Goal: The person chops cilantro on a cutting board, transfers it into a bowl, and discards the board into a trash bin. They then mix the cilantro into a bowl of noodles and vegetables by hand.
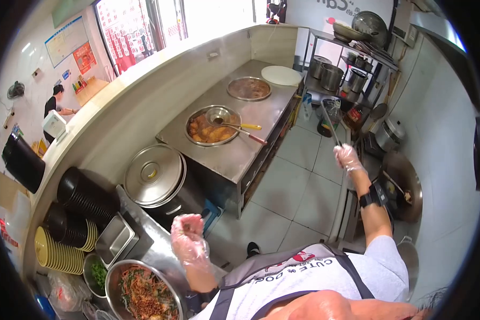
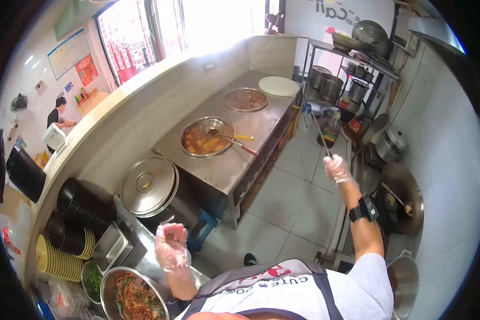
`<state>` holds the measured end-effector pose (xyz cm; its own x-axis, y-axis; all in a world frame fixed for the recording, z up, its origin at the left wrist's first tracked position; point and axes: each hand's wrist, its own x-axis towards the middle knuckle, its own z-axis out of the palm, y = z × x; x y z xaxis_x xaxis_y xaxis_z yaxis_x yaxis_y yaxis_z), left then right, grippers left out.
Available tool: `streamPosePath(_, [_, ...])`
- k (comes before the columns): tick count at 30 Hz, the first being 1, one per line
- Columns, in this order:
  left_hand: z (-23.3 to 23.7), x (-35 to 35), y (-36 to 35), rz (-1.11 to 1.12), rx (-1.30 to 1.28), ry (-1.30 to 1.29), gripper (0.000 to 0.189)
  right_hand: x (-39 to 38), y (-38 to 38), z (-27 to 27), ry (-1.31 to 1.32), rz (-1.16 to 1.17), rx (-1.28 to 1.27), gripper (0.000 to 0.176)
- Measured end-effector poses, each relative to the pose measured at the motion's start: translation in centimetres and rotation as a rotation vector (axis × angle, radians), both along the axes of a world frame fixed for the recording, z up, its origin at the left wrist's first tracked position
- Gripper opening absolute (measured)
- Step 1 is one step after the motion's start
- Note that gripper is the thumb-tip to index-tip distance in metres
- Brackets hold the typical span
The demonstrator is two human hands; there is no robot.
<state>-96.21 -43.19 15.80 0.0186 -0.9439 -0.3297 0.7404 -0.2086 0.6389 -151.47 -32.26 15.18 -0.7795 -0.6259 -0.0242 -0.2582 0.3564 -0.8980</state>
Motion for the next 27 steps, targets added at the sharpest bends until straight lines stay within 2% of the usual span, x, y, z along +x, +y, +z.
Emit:
streamPosePath(2, [0.2, -0.9, -1.1, 0.066, 0.018, 0.016, 0.025, -1.8, -3.2, 3.7, -0.057, 0.010, -0.041, 0.035])
streamPosePath(3, [-0.2, -1.2, -1.7, 0.097, 0.023, 0.007, 0.026, -4.4, -4.9, 2.7, -0.074, 0.008, -0.036, 0.035])
streamPosePath(5, [-0.4, -2.3, -3.0, 0.181, 0.029, -0.020, 0.025, -10.9, -7.6, -1.3, 0.463, 0.077, 0.020, 0.046])
streamPosePath(6, [-0.5, -2.6, -3.4, 0.196, 0.005, -0.040, 0.026, -13.6, -8.9, -2.6, 0.457, 0.071, 0.024, 0.046])
streamPosePath(8, [-0.9, -3.6, -4.3, 0.230, -0.072, -0.056, 0.029, -18.9, -12.5, -4.3, 0.474, 0.027, 0.300, 0.055])
streamPosePath(9, [-1.0, -4.0, -4.6, 0.265, -0.078, -0.090, 0.031, -20.1, -14.2, -4.2, 0.464, 0.066, 0.314, 0.057])
streamPosePath(10, [-1.1, -4.8, -5.0, 0.306, -0.085, -0.121, 0.032, -22.5, -16.5, -5.1, 0.467, 0.080, 0.307, 0.057])
streamPosePath(12, [-1.5, -6.4, -4.9, 0.374, -0.142, -0.055, 0.032, -28.2, -21.5, -7.6, 0.640, 0.047, 0.203, 0.053])
streamPosePath(13, [-1.7, -7.3, -4.6, 0.432, -0.111, -0.086, 0.029, -30.1, -24.1, -7.2, 0.634, 0.041, 0.220, 0.048])
streamPosePath(17, [-3.7, -13.5, -3.2, 0.836, -0.005, -0.251, 0.026, -41.6, -37.3, -9.2, 0.762, 0.130, 0.172, 0.042])
streamPosePath(18, [-3.7, -15.3, -2.2, 0.949, 0.041, -0.268, 0.025, -43.3, -39.6, -9.2, 0.751, 0.117, 0.239, 0.039])
streamPosePath(19, [-4.0, -16.6, -1.3, 0.953, 0.003, -0.291, 0.023, -44.5, -42.0, -9.1, 0.749, 0.124, 0.301, 0.037])
streamPosePath(20, [-4.5, -17.8, -0.3, 0.957, -0.033, -0.311, 0.020, -47.0, -44.9, -11.1, 0.764, 0.085, 0.414, 0.034])
streamPosePath(21, [-3.2, -20.5, 0.1, 1.016, 0.029, -0.216, 0.017, -48.9, -46.7, -12.7, 0.781, 0.206, 0.308, 0.033])
streamPosePath(22, [-3.4, -21.5, 1.6, 1.030, 0.010, -0.162, 0.015, -50.2, -48.9, -14.0, 0.730, 0.228, 0.388, 0.046])
streamPosePath(23, [-2.8, -23.1, 2.6, 1.099, 0.050, -0.110, 0.014, -51.6, -50.7, -15.5, 0.730, 0.275, 0.398, 0.045])
streamPosePath(24, [-2.2, -24.6, 3.2, 1.201, 0.066, -0.107, 0.015, -55.0, -53.2, -19.9, 0.814, 0.304, 0.288, 0.039])
streamPosePath(25, [-1.4, -25.8, 3.6, 1.341, 0.191, -0.134, 0.017, -58.6, -56.4, -24.4, 0.921, 0.314, 0.302, 0.033])
streamPosePath(26, [-2.3, -25.7, 5.6, 1.347, 0.154, -0.174, 0.018, -61.8, -59.5, -29.2, 1.080, 0.250, 0.229, 0.040])
streamPosePath(27, [-2.6, -26.4, 7.0, 1.398, 0.172, -0.173, 0.018, -66.3, -62.6, -34.4, 1.376, 0.369, -0.010, 0.039])
